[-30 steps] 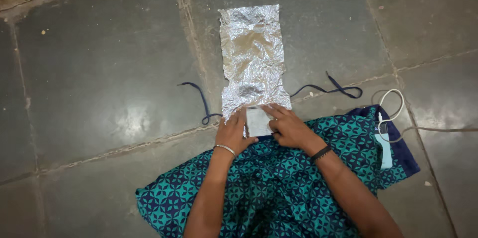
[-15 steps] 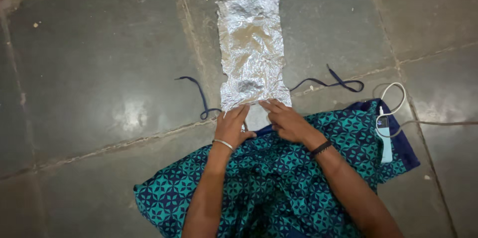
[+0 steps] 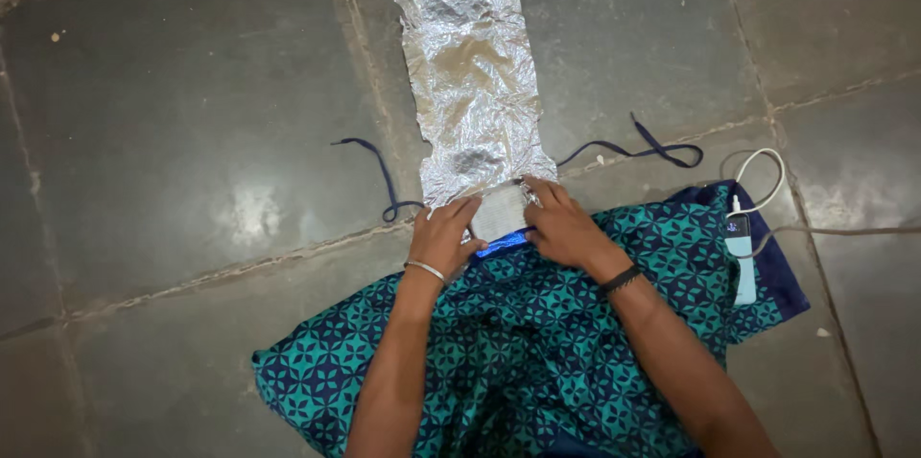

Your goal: The person wraps a small white rectangular object in a blue and silver foil sheet on the floor. They fold the foil around the object, tie the ends with a blue string, then unwrap it and rewrap it again.

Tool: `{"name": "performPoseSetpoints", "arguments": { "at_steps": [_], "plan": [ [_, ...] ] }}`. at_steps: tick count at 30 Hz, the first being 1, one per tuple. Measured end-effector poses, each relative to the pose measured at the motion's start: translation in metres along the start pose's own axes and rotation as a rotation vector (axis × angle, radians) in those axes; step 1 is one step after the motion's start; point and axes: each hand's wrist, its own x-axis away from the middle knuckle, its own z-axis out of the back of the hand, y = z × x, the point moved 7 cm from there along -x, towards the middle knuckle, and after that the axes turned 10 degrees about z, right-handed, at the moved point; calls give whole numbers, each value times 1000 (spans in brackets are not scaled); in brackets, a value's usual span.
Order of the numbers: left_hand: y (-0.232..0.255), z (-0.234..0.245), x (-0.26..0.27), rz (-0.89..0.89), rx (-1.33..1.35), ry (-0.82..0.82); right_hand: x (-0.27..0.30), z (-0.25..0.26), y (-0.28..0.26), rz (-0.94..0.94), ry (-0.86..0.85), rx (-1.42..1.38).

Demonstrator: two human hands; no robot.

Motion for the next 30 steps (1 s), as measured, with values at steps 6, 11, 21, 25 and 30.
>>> {"name": "performPoseSetpoints", "arguments": {
  "at_steps": [6, 11, 21, 25, 30],
  "plan": [
    [1, -2, 0, 24, -19, 12, 2, 13, -18, 162, 172, 117],
    [-4, -11, 2, 35, -21, 24, 1, -8, -25, 184, 19, 86],
    [-1, -7, 4, 2, 0, 33, -8, 11, -51, 261, 94, 93],
    [7, -2, 6, 34, 2, -16, -9, 10, -47, 237, 58, 85],
    [8, -7, 8, 14, -91, 3, -10, 8, -41, 202, 28, 4]
  ]
}}
